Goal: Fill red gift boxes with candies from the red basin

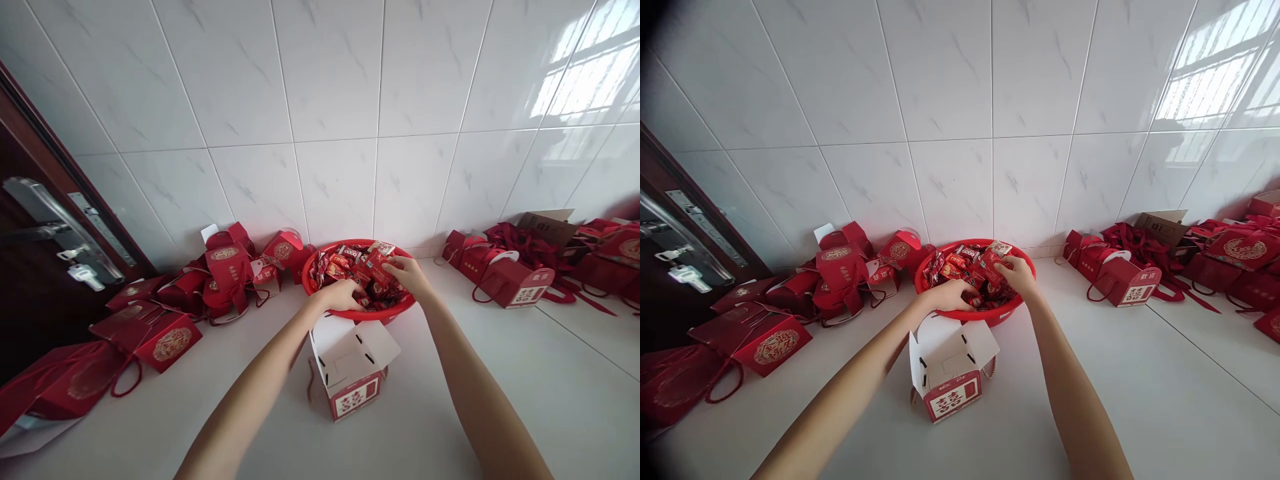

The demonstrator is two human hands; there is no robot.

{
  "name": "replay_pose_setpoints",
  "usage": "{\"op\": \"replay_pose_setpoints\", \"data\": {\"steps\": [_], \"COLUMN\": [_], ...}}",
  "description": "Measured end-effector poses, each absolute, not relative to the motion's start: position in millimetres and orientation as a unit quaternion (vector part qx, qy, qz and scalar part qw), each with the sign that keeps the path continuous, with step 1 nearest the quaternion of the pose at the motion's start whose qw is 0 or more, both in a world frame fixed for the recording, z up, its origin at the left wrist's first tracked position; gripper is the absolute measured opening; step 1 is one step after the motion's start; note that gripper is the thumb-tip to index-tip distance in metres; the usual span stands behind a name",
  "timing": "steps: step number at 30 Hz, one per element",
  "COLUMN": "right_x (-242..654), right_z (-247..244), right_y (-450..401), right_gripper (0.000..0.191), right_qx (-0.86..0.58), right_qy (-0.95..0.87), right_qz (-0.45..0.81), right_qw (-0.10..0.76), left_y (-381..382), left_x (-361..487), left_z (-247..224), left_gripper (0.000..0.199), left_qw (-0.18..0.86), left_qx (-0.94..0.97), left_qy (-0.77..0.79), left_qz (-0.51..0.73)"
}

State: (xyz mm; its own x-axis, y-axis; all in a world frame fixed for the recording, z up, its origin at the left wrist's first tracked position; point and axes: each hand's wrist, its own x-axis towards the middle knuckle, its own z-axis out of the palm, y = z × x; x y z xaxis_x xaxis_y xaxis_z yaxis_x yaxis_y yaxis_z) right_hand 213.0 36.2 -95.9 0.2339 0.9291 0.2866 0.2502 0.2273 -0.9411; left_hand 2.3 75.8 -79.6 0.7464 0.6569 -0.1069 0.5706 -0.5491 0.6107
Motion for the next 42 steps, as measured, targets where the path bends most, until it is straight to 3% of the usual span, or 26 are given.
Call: {"op": "replay_pose_setpoints", "data": {"steps": [10, 15, 24, 28, 30, 33, 42], "right_x": [202.3, 197.5, 197.7, 196.8, 196.4, 195.5, 196.4], "right_z": [-81.5, -78.4, -78.6, -76.6, -76.4, -77.7, -83.6], "right_y": [28.6, 24.3, 19.5, 19.2, 19.6, 20.8, 28.1], "right_gripper": [0.038, 0.043, 0.027, 0.043, 0.046, 0.035, 0.028], "right_qx": [-0.434, -0.375, -0.401, -0.394, -0.395, -0.394, -0.418], "right_qy": [-0.448, -0.473, -0.588, -0.573, -0.581, -0.587, -0.436], "right_qz": [0.368, 0.465, 0.414, 0.427, 0.442, 0.463, 0.416], "right_qw": [0.689, 0.647, 0.568, 0.577, 0.558, 0.536, 0.68], "left_y": [71.5, 71.3, 71.5, 67.2, 65.6, 66.0, 70.1], "left_x": [-5.5, -8.4, -6.6, -7.9, -7.9, -7.5, -5.3], "left_z": [-80.3, -81.2, -79.8, -75.5, -74.1, -75.1, -85.5], "left_gripper": [0.034, 0.034, 0.028, 0.032, 0.032, 0.025, 0.006], "left_qw": [0.334, 0.368, 0.479, 0.492, 0.488, 0.473, 0.335], "left_qx": [0.844, 0.815, 0.752, 0.74, 0.74, 0.747, 0.836], "left_qy": [0.379, 0.37, 0.346, 0.343, 0.34, 0.345, 0.357], "left_qz": [0.177, 0.253, 0.292, 0.306, 0.313, 0.315, 0.247]}}
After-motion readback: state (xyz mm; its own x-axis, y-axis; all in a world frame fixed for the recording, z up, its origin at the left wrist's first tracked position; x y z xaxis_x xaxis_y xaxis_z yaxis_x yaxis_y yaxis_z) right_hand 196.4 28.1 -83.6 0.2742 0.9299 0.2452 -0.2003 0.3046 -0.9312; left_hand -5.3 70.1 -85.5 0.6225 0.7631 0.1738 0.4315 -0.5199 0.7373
